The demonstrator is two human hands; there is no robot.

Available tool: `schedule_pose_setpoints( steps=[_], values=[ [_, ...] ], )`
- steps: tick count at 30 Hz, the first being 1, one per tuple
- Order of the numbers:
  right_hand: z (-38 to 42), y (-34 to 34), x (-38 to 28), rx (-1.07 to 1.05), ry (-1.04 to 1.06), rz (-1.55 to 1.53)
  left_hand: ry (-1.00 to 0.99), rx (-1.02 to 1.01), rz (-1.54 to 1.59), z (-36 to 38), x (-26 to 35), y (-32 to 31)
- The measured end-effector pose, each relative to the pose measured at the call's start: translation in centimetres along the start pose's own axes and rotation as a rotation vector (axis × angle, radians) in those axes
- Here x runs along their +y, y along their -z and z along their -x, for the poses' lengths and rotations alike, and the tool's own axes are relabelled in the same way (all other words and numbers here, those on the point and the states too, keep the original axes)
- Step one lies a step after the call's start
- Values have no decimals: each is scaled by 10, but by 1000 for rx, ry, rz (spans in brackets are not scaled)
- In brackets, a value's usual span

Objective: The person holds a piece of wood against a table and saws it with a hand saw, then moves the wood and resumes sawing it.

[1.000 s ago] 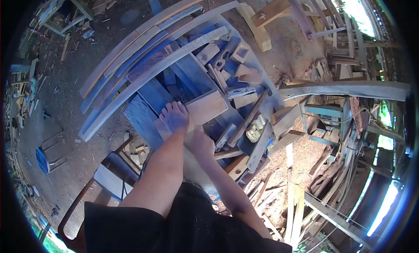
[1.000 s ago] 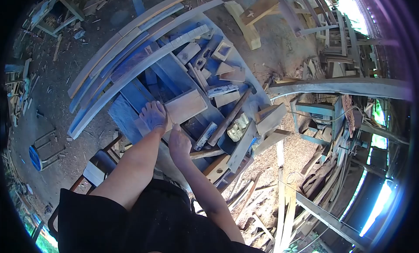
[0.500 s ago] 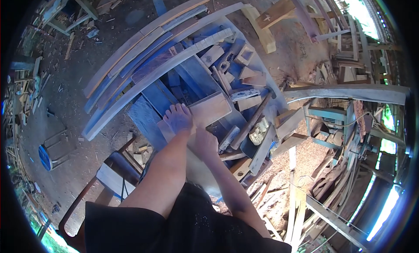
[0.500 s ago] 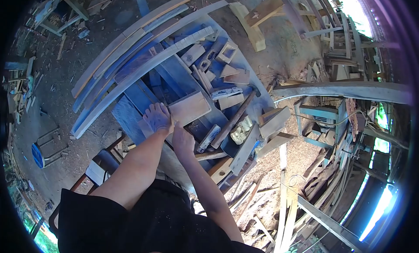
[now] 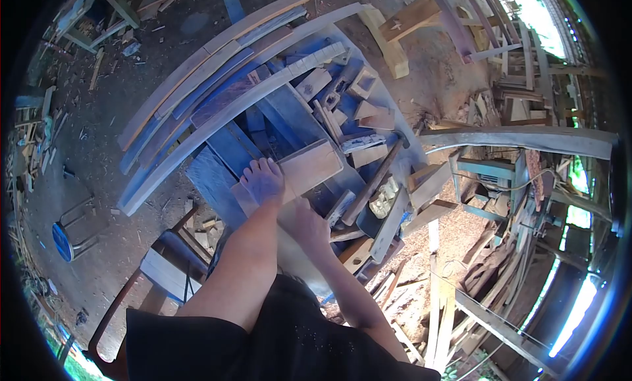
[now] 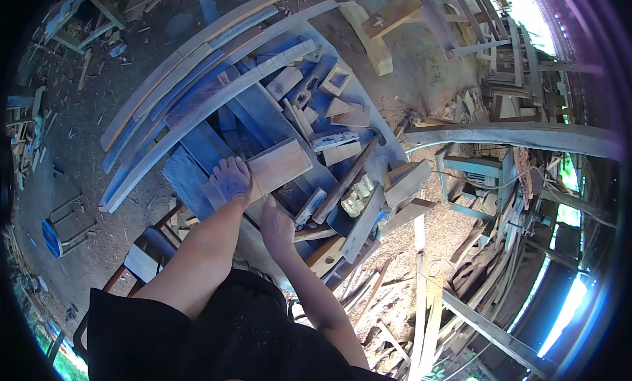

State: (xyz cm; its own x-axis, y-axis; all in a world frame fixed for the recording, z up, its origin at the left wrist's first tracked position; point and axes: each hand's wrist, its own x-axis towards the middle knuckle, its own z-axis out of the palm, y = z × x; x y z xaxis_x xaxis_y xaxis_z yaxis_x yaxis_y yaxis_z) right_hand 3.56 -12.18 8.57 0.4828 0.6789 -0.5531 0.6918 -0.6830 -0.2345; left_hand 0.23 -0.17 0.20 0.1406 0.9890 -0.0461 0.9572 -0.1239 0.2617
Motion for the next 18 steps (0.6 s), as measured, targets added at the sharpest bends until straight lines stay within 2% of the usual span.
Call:
schedule_pose_setpoints(
  steps=[2, 7, 11, 12, 15, 16, 18],
  values=[
    [2, -3, 6, -56, -44, 56, 19, -2, -1, 1, 2, -1],
    [-48, -14, -12, 81, 81, -46, 3, 26, -18, 0, 0, -3],
    [-22, 2, -7, 43, 54, -56, -2, 11, -26, -2, 2, -2],
    [-11, 2, -2, -39, 6, -28, 8, -14, -22, -1, 2, 1],
    [5, 11, -6, -96, -109, 26, 25, -36, -16, 0, 2, -2],
    [-2, 7, -7, -100, -105, 25, 16, -25, -22, 0, 0, -3],
    [-24, -4, -7, 18, 49, -34, 11, -22, -27, 2, -1, -3]
  ],
)
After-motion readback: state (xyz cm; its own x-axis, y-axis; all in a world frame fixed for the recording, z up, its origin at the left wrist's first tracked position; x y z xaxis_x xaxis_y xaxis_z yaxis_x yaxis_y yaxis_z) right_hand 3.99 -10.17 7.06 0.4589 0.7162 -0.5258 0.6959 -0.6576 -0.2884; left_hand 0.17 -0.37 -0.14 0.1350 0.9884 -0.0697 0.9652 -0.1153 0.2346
